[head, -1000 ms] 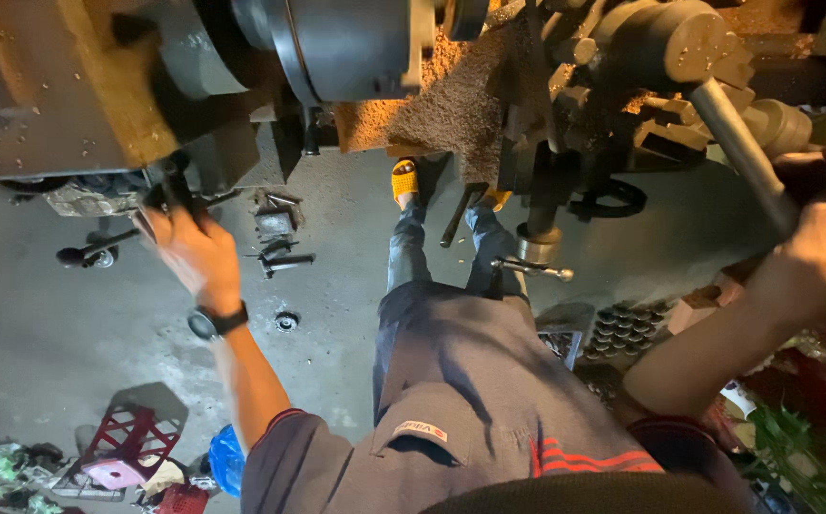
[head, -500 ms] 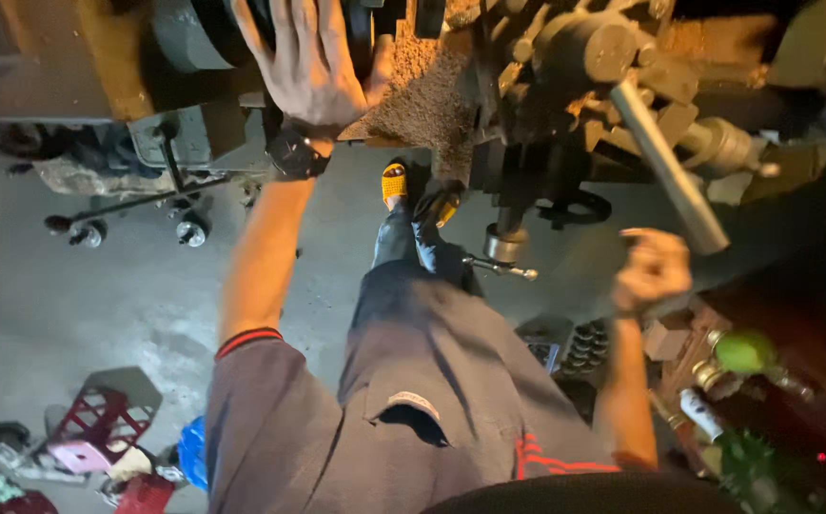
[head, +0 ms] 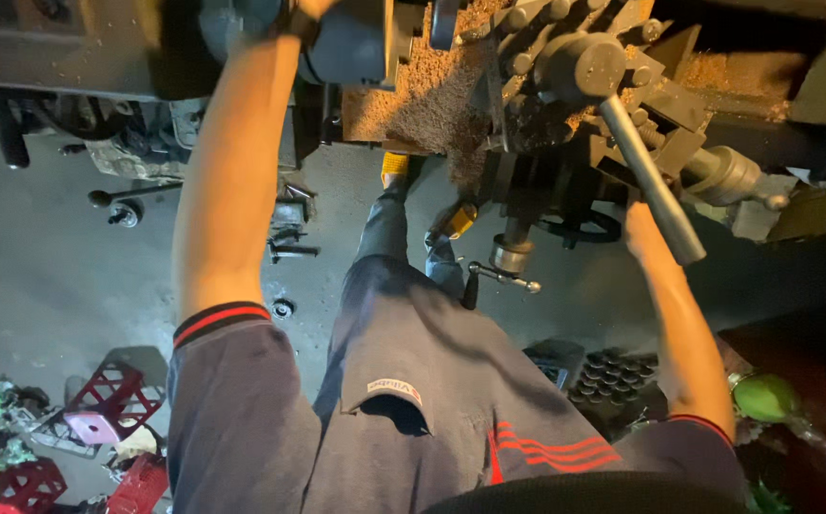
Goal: The person operates a metal lathe in a workshop, using both hands to turn the handwheels and levers to control the machine's movement. The person adjusts the tool post and carriage while the lathe is running.
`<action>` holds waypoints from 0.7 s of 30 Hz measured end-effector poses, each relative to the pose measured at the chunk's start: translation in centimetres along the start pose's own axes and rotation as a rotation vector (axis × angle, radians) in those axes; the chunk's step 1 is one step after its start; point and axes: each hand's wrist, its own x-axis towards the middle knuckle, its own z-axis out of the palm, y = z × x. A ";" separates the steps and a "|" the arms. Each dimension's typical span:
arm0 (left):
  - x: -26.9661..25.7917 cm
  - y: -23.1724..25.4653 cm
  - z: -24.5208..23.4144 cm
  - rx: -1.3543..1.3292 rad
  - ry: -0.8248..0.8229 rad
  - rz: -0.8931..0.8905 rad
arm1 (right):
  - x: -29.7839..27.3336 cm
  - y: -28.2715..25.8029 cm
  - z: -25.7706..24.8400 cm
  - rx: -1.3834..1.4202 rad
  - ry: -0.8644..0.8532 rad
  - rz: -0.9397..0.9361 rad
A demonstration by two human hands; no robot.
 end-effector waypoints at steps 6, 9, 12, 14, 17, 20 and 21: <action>-4.7 -2.0 9.1 0.047 0.311 0.023 | -0.7 -0.2 0.0 0.028 0.278 -0.080; -5.9 -1.5 11.5 0.043 0.473 0.046 | -7.7 -3.6 -2.3 0.633 0.539 0.054; -5.6 -1.1 12.7 0.034 0.644 0.067 | -15.4 -9.2 -5.8 1.376 0.488 0.238; -5.3 -0.5 12.8 0.023 0.767 0.071 | -18.1 -13.0 -8.7 1.725 0.403 0.363; -5.0 -0.4 11.6 0.008 0.947 0.077 | -16.6 -17.3 -15.5 2.748 0.450 0.268; -3.9 0.4 10.7 -0.004 1.048 0.088 | -10.2 -18.0 -27.2 2.723 0.605 -0.114; -2.4 1.4 10.1 0.064 1.023 -0.140 | -7.5 -17.6 -31.2 2.659 0.708 -0.416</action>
